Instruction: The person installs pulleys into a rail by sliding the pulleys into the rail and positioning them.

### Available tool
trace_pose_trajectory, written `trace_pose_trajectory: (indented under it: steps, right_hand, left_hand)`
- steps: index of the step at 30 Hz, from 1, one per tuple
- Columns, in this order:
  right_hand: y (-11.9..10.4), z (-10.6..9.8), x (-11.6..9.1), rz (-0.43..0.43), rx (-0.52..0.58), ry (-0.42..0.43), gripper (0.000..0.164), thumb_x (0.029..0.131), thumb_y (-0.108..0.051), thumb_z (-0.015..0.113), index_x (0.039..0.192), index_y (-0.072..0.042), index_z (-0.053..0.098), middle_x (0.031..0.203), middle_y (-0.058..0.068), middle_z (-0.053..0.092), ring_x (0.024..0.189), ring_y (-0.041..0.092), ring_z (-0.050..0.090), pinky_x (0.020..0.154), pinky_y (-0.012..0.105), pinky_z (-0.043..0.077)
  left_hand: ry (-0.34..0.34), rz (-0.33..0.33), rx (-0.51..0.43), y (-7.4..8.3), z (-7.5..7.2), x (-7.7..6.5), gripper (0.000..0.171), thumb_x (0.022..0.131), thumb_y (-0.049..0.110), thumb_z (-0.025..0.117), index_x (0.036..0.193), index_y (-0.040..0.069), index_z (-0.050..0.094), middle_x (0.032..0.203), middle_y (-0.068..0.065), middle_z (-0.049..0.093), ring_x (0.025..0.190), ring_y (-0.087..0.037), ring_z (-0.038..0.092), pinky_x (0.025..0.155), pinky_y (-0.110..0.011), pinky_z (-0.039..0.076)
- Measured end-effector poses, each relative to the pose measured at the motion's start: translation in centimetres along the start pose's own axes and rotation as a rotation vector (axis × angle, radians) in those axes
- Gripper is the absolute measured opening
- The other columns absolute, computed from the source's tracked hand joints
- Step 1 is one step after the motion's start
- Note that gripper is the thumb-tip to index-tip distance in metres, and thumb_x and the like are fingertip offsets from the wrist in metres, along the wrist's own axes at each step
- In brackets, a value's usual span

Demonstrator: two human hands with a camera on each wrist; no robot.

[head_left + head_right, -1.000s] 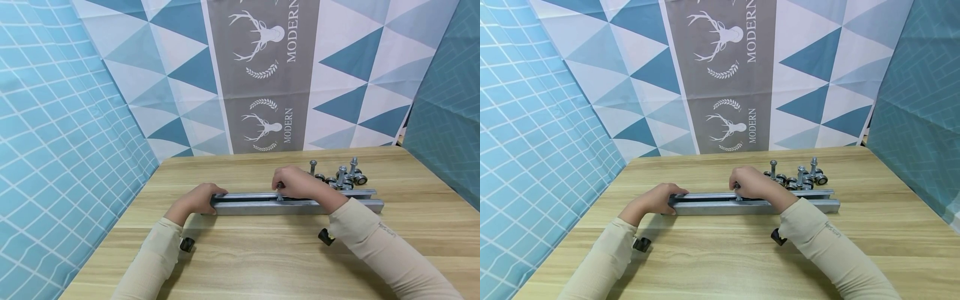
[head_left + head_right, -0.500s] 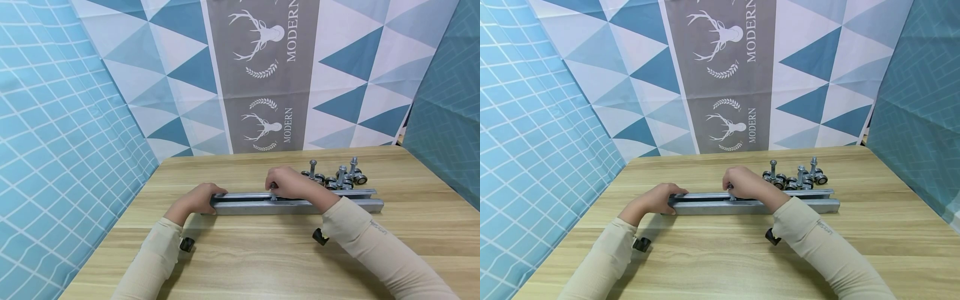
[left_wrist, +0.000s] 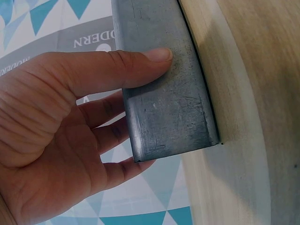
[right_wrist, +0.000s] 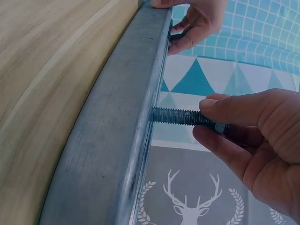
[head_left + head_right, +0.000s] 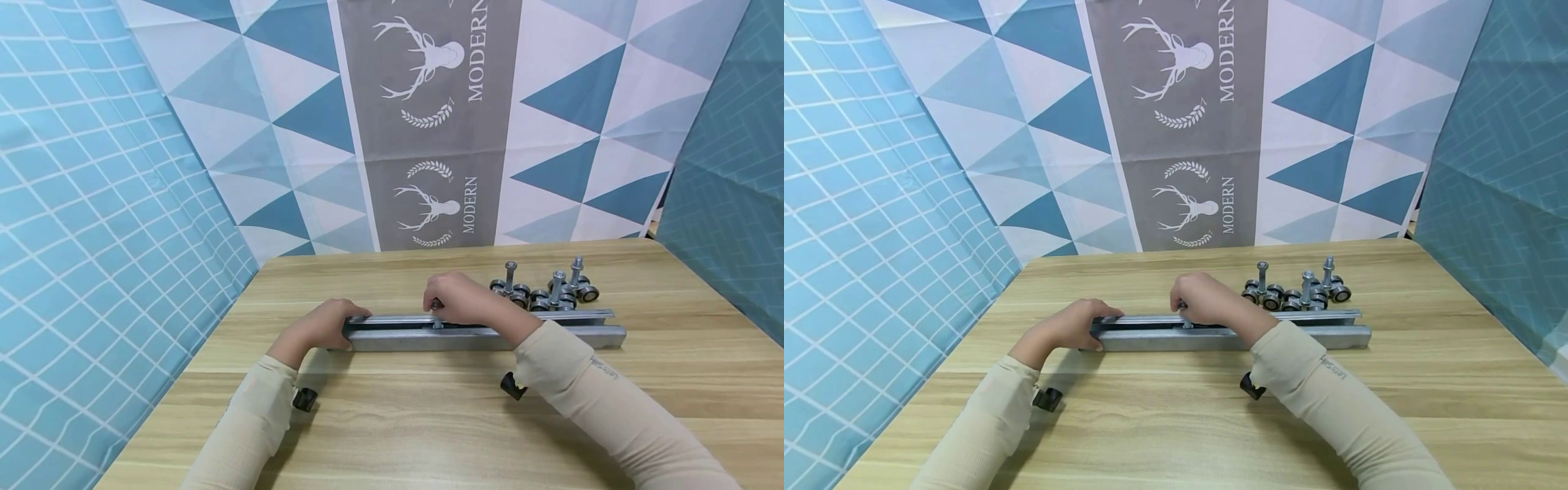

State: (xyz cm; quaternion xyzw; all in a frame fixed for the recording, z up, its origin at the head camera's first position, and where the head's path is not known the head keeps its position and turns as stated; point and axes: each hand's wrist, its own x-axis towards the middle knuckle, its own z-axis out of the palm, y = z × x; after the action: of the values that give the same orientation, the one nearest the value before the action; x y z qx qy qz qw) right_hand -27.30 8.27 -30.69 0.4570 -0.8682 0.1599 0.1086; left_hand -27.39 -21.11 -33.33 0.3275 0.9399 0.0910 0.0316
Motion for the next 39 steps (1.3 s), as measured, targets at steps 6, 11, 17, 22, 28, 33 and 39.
trace_pose_trajectory:
  steps: [6, 11, 17, 22, 28, 33, 39]
  right_hand:
    - [-0.2, 0.3, 0.6, -0.003, -0.007, -0.004, 0.019, 0.075, 0.007, 0.070, 0.081, -0.010, 0.075, 0.080, -0.002, 0.064, 0.077, 0.012, 0.061, 0.074, 0.029, 0.052]
    - [-0.4, 0.5, 0.9, -0.003, -0.005, 0.001, 0.018, 0.075, 0.007, 0.070, 0.081, -0.009, 0.076, 0.080, -0.003, 0.063, 0.077, 0.012, 0.060, 0.073, 0.029, 0.052]
    - [-0.6, 0.7, 1.5, 0.000, 0.003, 0.003, 0.017, 0.075, 0.006, 0.071, 0.081, -0.009, 0.076, 0.080, -0.003, 0.063, 0.076, 0.011, 0.060, 0.073, 0.027, 0.051]
    - [-0.8, 1.1, 2.0, -0.002, 0.003, -0.004, 0.016, 0.075, 0.006, 0.071, 0.081, -0.007, 0.076, 0.079, -0.003, 0.063, 0.076, 0.012, 0.060, 0.072, 0.027, 0.051]
    - [-1.2, 1.5, 2.7, 0.011, 0.019, -0.021, 0.016, 0.076, 0.006, 0.070, 0.082, -0.008, 0.076, 0.081, -0.003, 0.064, 0.077, 0.012, 0.060, 0.073, 0.027, 0.051]
    - [-1.5, 1.7, 3.2, 0.008, 0.020, -0.026, 0.016, 0.077, 0.005, 0.070, 0.084, -0.007, 0.076, 0.083, -0.002, 0.064, 0.078, 0.013, 0.060, 0.074, 0.027, 0.051]
    - [-1.6, 1.9, 3.8, -0.005, 0.010, -0.024, 0.015, 0.077, 0.005, 0.071, 0.086, -0.006, 0.076, 0.084, -0.001, 0.065, 0.080, 0.014, 0.062, 0.076, 0.027, 0.051]
  left_hand:
    - [0.000, -0.004, 0.002, 0.1, -0.1, -0.1, 0.066, 0.066, 0.001, 0.088, 0.127, 0.005, 0.064, 0.116, -0.009, 0.067, 0.108, -0.026, 0.061, 0.093, -0.043, 0.048]
    - [-0.003, -0.008, -0.001, 0.1, -0.1, 0.0, 0.067, 0.066, 0.001, 0.088, 0.128, 0.005, 0.064, 0.117, -0.009, 0.067, 0.109, -0.026, 0.060, 0.094, -0.043, 0.048]
    - [-0.003, -0.012, -0.007, -0.1, 0.0, 0.0, 0.067, 0.066, 0.001, 0.088, 0.128, 0.006, 0.064, 0.117, -0.008, 0.067, 0.109, -0.026, 0.060, 0.093, -0.043, 0.048]
    - [-0.004, -0.007, -0.016, -0.2, 0.0, 0.0, 0.067, 0.066, 0.001, 0.088, 0.128, 0.005, 0.064, 0.117, -0.008, 0.067, 0.109, -0.025, 0.061, 0.094, -0.043, 0.048]
    - [-0.007, -0.005, -0.026, -0.1, 0.0, 0.0, 0.067, 0.066, 0.000, 0.087, 0.128, 0.004, 0.064, 0.116, -0.008, 0.067, 0.107, -0.024, 0.061, 0.093, -0.043, 0.048]
    - [-0.001, 0.005, -0.027, -0.2, 0.0, 0.0, 0.067, 0.065, 0.000, 0.087, 0.127, 0.004, 0.064, 0.115, -0.008, 0.067, 0.106, -0.024, 0.061, 0.093, -0.043, 0.048]
    - [-0.003, -0.003, -0.025, -0.3, 0.0, 0.1, 0.066, 0.065, 0.000, 0.087, 0.127, 0.006, 0.065, 0.115, -0.007, 0.067, 0.107, -0.024, 0.061, 0.093, -0.042, 0.048]
